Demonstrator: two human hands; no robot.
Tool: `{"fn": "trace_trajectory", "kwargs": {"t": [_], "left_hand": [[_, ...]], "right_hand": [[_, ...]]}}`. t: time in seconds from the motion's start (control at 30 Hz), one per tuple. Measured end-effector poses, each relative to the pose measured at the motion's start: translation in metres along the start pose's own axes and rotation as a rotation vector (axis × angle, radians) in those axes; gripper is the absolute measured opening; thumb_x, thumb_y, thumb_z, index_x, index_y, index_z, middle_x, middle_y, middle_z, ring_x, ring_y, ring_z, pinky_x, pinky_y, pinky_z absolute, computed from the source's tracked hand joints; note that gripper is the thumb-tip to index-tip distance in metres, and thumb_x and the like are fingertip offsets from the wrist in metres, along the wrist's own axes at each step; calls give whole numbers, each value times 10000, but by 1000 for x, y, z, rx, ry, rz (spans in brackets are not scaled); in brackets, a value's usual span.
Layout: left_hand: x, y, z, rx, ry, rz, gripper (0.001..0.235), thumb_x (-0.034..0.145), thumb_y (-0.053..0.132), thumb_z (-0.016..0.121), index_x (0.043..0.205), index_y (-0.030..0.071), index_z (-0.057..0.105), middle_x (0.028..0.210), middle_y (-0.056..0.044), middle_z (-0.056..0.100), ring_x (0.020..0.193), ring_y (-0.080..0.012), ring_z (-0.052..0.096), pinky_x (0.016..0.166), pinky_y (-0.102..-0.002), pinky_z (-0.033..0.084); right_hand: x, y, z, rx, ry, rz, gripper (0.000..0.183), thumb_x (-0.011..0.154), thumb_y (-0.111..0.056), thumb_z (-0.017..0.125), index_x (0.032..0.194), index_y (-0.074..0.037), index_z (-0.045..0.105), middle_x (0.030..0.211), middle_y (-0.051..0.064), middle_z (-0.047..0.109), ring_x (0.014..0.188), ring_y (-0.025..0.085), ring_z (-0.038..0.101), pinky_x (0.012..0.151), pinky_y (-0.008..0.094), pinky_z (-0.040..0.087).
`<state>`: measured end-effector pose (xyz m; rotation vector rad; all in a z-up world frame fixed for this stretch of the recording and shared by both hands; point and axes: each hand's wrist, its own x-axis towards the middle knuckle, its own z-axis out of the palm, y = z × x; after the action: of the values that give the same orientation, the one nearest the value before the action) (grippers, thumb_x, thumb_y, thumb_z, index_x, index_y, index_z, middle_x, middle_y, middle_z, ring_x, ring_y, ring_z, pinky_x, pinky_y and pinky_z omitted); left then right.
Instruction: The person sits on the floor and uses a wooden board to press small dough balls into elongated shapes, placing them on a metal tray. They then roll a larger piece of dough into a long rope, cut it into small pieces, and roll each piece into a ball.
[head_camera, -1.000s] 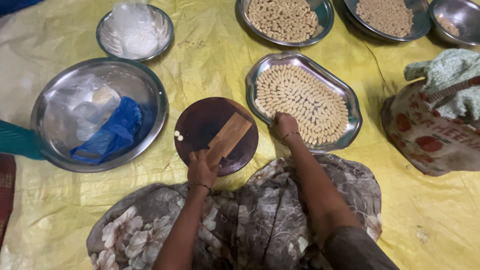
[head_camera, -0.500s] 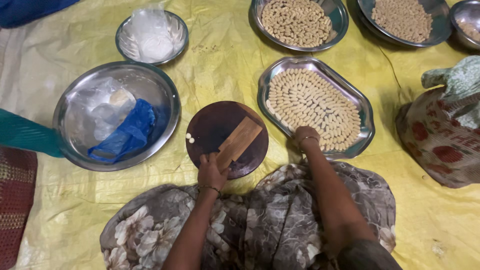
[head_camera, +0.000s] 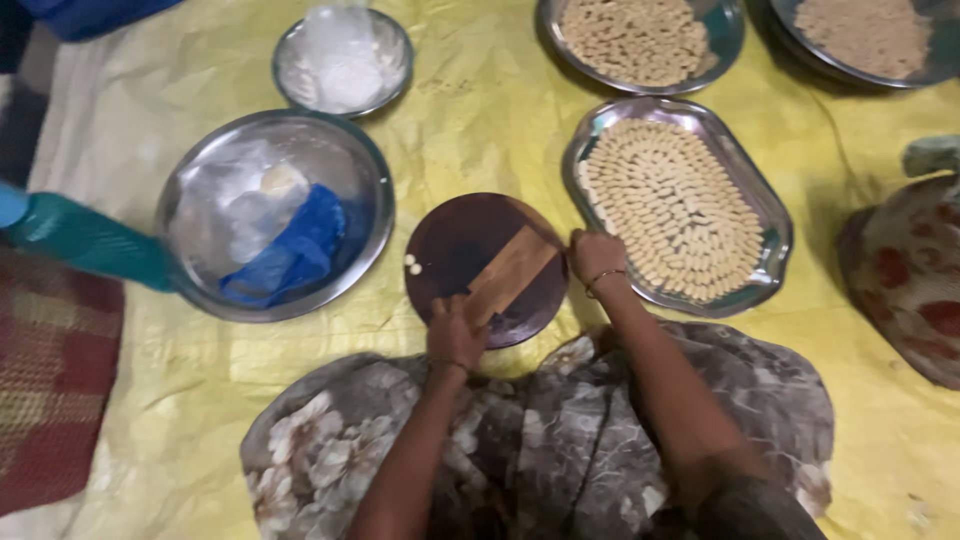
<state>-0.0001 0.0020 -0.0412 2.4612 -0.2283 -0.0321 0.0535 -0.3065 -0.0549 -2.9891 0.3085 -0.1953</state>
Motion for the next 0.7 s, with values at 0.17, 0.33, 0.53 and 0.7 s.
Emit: {"fn": "trace_trajectory", "kwargs": {"t": [0.17,0.33,0.53,0.7], "left_hand": [[0,5,-4,-20,-1,-10,644,728,310,853,1269,146,544,1199,-203,531,997,-464,645,793,-559,549],[2,6,-5,13,-80,-57,621,727,346,859,1199,102,536,1198,-195,532,1032,-437,640,807,-548,558],[4,1,-1,-8,-63,29,673,781,310,858,1296,61,504,1197,-212,521,1005,-456,620,792,-552,547],[5,4,-7,-25,-124,-79,710,721,296,859,1290,79,494,1192,-200,502,998,-445,625,817,-557,542]], "right_hand": [[5,-93,1,251,250,-326,178,822,-240,753,941,-108,761,989,165,703,866,369,697,757,468,561],[18,-186,7,400,115,-516,284,857,-359,770,967,-98,753,962,129,697,942,354,671,814,456,544],[22,-243,21,325,-120,-408,427,751,-474,798,928,-90,740,976,145,705,943,352,681,807,450,543],[31,-228,31,398,-254,-391,315,776,-342,822,916,-75,730,973,142,725,972,354,688,860,438,540]]}}
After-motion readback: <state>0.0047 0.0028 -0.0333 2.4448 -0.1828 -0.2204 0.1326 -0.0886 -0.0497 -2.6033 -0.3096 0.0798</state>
